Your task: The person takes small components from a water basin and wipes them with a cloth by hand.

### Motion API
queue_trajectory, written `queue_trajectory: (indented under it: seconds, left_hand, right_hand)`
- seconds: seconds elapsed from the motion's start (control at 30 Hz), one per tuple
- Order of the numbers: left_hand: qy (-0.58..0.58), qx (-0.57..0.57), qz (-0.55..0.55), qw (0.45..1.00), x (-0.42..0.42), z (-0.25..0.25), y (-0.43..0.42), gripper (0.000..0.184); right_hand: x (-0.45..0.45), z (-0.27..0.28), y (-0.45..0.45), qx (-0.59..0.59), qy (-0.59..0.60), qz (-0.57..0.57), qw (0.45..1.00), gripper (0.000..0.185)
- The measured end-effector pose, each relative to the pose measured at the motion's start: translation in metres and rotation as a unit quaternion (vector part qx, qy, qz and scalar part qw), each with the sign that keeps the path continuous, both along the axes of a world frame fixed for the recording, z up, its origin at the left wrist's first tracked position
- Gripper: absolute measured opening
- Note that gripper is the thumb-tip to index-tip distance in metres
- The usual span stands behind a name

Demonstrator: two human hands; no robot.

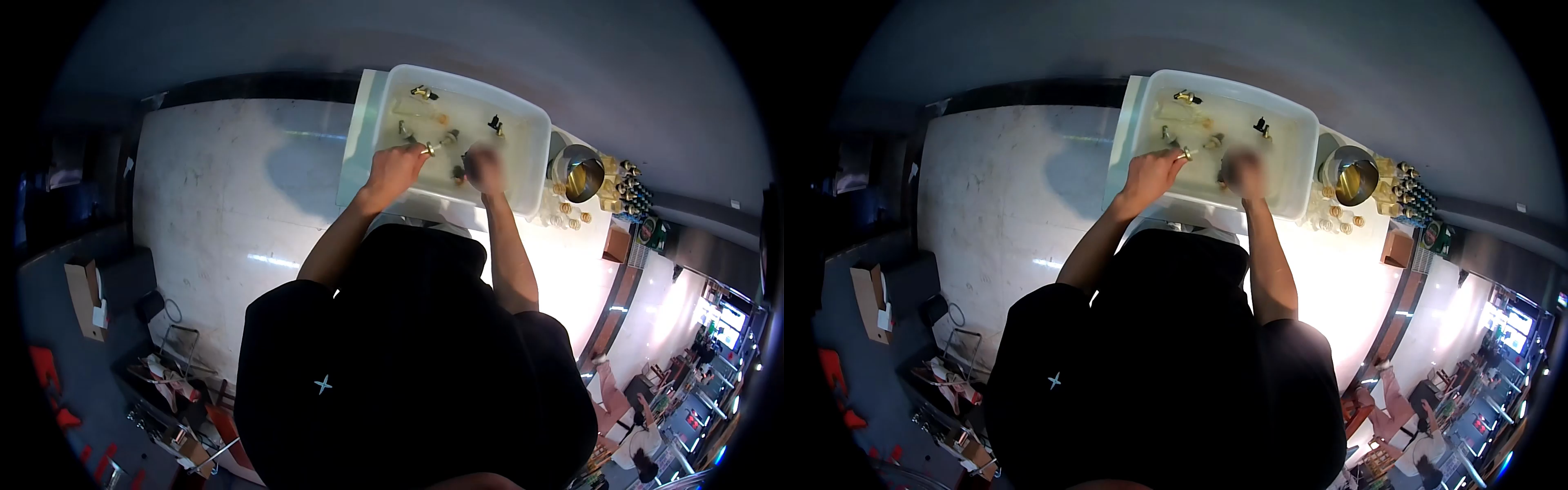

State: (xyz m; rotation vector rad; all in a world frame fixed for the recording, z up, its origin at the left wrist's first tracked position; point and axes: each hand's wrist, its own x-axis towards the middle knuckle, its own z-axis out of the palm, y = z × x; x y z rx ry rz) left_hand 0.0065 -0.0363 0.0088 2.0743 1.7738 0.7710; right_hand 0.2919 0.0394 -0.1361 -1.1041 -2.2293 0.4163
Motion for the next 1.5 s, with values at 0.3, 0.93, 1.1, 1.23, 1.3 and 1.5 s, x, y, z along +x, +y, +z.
queue_trajectory:
  seconds: [0.3, 0.93, 1.1, 1.23, 1.3, 1.5]
  left_hand:
    - [-0.483, -0.208, -0.042, 0.850, -0.006, -0.020, 0.014, 0.020]
    - [-0.534, -0.233, -0.079, 0.809, -0.010, -0.031, 0.021, 0.026]
    - [-0.571, -0.237, -0.093, 0.781, -0.012, -0.044, 0.023, 0.028]
    - [-0.552, -0.237, -0.091, 0.794, -0.013, -0.045, 0.023, 0.027]
    - [-0.534, -0.232, -0.099, 0.807, -0.014, -0.043, 0.024, 0.028]
    - [-0.501, -0.249, -0.074, 0.826, -0.009, -0.033, 0.022, 0.032]
  right_hand:
    - [-0.029, -0.008, -0.004, -0.106, -0.137, -0.127, 0.977, 0.019]
    - [-0.058, 0.035, -0.017, -0.174, -0.126, 0.043, 0.976, 0.024]
    - [-0.065, 0.045, -0.013, -0.238, -0.071, -0.024, 0.968, 0.040]
    - [-0.059, 0.045, -0.006, -0.291, -0.035, -0.080, 0.953, 0.033]
    - [-0.051, 0.036, -0.008, -0.353, 0.124, -0.120, 0.920, 0.027]
    - [-0.049, 0.058, -0.007, -0.462, 0.359, -0.165, 0.794, 0.014]
